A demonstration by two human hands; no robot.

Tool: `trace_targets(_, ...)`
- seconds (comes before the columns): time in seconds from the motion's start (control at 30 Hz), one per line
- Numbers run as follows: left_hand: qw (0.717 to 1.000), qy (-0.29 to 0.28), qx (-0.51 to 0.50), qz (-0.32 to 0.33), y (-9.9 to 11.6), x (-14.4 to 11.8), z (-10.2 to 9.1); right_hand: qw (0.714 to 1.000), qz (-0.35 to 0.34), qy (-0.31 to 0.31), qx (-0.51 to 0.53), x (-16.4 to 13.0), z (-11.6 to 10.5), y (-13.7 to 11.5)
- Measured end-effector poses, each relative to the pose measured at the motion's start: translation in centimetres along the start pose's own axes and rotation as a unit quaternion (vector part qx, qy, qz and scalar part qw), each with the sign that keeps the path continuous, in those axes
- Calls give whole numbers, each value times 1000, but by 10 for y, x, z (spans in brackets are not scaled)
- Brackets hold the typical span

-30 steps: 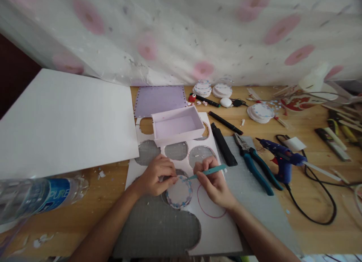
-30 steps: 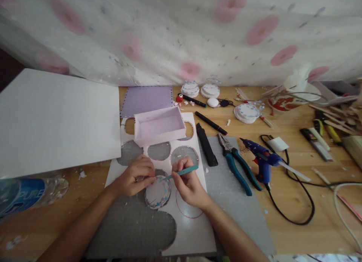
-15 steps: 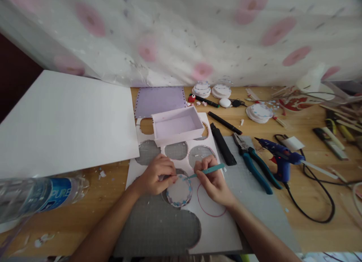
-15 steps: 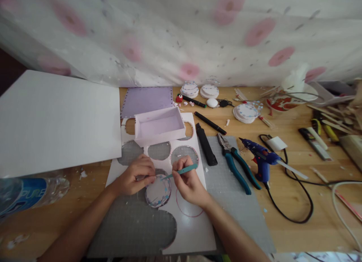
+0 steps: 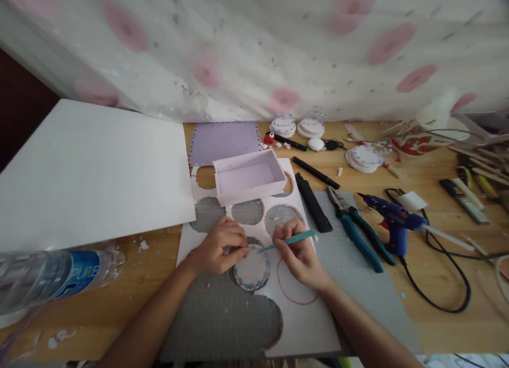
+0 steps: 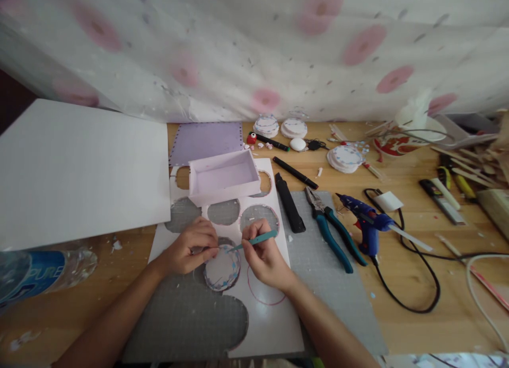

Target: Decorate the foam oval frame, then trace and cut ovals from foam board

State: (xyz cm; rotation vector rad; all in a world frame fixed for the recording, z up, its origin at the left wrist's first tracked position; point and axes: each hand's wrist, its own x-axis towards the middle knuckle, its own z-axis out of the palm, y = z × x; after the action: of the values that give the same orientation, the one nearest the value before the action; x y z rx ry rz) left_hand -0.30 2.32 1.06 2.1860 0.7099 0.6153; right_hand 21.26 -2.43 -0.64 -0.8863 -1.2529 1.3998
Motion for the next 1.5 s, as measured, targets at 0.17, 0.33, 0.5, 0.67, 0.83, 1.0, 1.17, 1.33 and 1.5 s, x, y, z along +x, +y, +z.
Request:
trace_targets(0.17,1000,4,-1,2,1,0,0,1000,0,-1,0,0,0,0)
trace_targets(0.33,1000,8,-1,7,1,1,1,1000,-3,0,-4,0,1,1)
trace_targets(0.5,1000,3,2,4,0,1,1,1000,-3,0,-9,0,1,1)
trace_targets(0.67,1000,0,10,5,-1,0,1,1000,-11,3,-10,0,2,-2)
trace_targets(0.83,1000,3,10,6,0,1,1,1000,-12,14,-11,1,2,-1)
trace_targets(1.0,1000,6,13,6,0,1,1,1000,-5,24,-8,1,0,-1)
trace_targets(1.17,1000,3,17,4,0,1,2,1000,4,16,-11,0,1,0)
trace_targets(1.33,1000,4,12,4,-1,1,2,1000,5,13,-24,0,2,0)
trace_targets(1.5,1000,9,15,7,0,1,3,1000,-7,8,-22,0,2,-2)
